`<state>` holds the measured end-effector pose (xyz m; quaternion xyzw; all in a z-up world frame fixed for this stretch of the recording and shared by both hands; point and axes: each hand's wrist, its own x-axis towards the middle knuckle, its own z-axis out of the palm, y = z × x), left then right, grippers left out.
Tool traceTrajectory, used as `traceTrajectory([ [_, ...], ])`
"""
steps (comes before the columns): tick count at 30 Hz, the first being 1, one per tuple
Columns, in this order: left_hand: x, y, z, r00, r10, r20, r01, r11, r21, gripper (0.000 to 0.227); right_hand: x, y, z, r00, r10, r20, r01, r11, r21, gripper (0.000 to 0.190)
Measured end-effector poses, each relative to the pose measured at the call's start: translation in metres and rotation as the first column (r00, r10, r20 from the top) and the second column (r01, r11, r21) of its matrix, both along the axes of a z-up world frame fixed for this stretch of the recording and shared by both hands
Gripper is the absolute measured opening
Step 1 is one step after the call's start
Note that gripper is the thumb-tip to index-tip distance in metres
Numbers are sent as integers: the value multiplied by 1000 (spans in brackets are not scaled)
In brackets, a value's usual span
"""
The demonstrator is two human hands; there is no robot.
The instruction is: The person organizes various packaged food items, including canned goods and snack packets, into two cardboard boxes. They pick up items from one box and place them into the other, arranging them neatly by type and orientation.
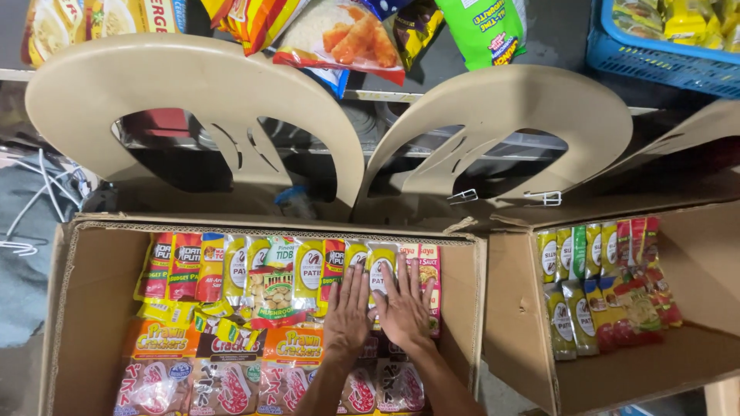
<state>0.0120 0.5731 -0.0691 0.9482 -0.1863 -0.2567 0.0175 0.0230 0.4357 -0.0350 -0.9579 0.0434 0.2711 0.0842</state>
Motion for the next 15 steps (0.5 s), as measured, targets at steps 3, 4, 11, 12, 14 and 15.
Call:
traceTrajectory([
  [3,-3,-6,-9,1000,7,16,-8,998,59,79,7,4,16,998,-31,-53,33,999,22,67],
  [4,-5,-8,-11,1000,4,18,-5,999,54,79,6,3,17,998,-35,-50,36,999,17,67],
  [11,10,-6,31,995,53,-86,-50,998,33,79,17,5,47,999,-44,-32,47,993,104,69],
  [12,14,-4,42,983,85,-164,-87,996,-6,79,18,5,52,999,-46,-9,46,991,127,70],
  [14,6,1,58,978,144,-149,-161,980,-113,77,-3,3,43,995,-63,76,49,985,166,69],
  [15,4,2,66,966,209,-155,-240,946,-216,75,-12,2,39,986,-73,149,41,978,205,67],
])
